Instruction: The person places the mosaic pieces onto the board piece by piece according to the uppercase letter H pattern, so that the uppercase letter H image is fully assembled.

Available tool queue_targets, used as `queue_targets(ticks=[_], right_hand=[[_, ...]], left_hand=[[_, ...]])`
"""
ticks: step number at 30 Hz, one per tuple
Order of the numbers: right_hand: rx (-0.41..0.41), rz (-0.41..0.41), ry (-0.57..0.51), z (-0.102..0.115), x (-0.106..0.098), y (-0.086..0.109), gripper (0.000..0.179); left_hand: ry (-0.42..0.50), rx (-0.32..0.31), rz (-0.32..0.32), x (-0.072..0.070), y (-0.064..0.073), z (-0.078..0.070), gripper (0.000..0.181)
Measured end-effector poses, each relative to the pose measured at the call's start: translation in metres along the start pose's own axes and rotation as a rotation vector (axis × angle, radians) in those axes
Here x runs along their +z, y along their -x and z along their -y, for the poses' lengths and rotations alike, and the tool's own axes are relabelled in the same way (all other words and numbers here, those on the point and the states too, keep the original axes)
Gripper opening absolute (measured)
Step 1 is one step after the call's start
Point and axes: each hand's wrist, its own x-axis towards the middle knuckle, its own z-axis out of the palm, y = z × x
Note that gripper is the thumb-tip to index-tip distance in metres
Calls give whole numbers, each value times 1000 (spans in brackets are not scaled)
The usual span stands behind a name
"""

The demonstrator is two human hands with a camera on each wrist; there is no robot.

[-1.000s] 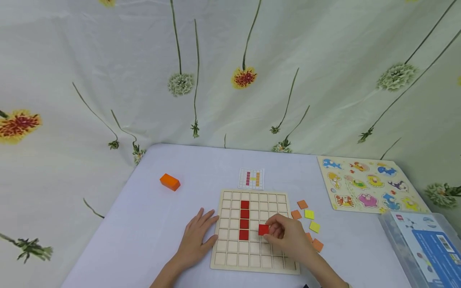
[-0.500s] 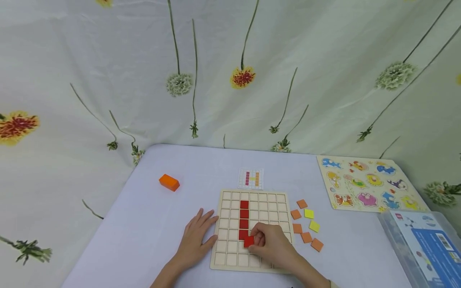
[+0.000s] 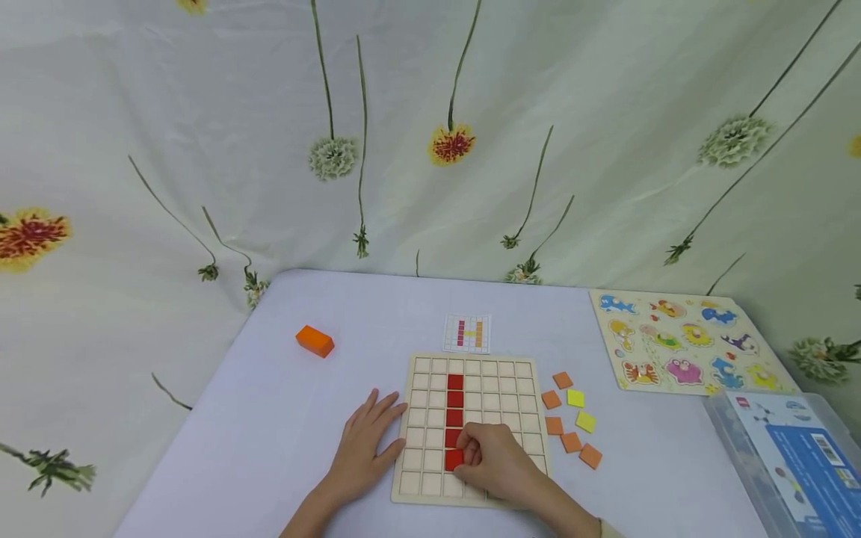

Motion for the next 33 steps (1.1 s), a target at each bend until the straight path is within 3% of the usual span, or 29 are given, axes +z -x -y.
queue_targets(ticks=[13, 21, 25, 33], right_hand=[[7, 13, -35, 4, 0, 2, 20], [-67, 16, -54, 3, -21, 7, 19], [-136, -40, -53, -2, -42, 13, 25], [-195, -273, 6, -13, -89, 35, 37]], left_hand=[[8, 11, -13, 1, 1, 0, 50], [4, 16, -20, 2, 1, 2, 50], [3, 23, -27, 3, 1, 2, 50], [8, 28, -28, 2, 0, 2, 50]])
